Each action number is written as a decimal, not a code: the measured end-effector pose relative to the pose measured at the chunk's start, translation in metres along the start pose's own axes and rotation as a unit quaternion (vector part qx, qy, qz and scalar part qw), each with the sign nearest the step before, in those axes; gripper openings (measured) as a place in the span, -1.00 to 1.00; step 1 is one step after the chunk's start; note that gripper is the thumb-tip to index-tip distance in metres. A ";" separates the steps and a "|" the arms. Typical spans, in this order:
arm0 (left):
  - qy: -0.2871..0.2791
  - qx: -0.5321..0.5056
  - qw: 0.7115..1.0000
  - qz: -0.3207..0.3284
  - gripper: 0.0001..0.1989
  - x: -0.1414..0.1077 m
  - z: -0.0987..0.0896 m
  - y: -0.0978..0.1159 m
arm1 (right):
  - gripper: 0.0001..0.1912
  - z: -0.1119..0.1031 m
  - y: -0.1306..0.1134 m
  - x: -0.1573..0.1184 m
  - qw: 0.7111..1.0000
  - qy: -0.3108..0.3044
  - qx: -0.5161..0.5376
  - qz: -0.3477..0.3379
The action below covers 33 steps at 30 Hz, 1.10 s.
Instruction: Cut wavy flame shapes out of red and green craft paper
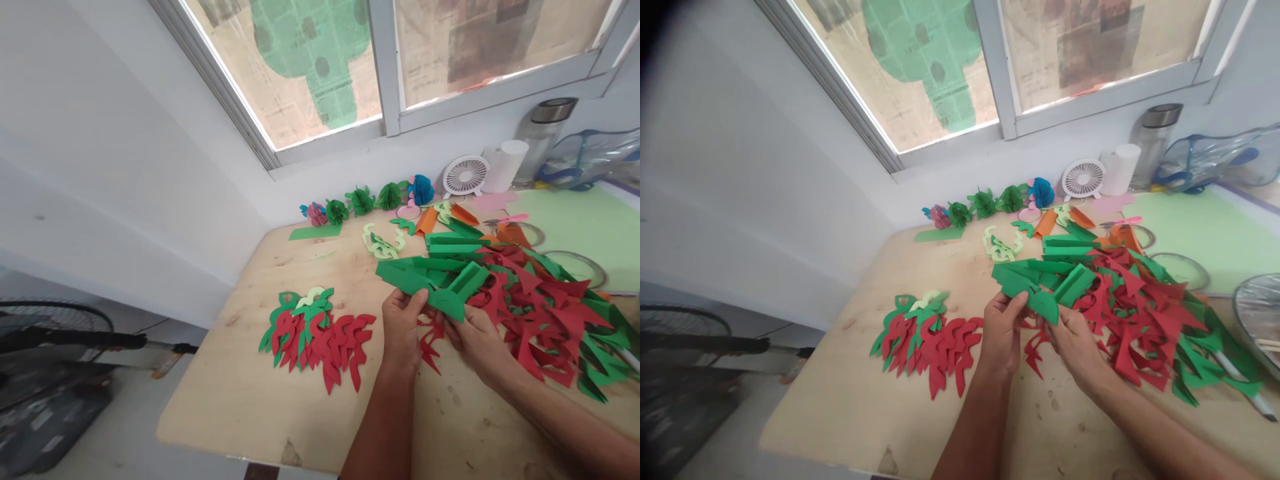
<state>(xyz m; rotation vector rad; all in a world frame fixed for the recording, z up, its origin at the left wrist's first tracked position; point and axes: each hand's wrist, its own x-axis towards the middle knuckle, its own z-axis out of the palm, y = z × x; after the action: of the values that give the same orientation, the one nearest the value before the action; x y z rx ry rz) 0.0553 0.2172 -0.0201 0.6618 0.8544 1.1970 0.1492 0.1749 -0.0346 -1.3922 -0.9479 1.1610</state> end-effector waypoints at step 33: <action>0.025 -0.033 0.999 -0.003 -0.83 0.002 -0.001 -0.002 | -0.55 0.000 -0.001 -0.001 0.999 -0.016 -0.001 0.040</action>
<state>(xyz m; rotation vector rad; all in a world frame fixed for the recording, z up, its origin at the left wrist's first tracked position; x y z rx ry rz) 0.0557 0.2186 -0.0223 0.5764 0.8544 1.2350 0.1490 0.1745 -0.0332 -1.4286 -0.9230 1.2445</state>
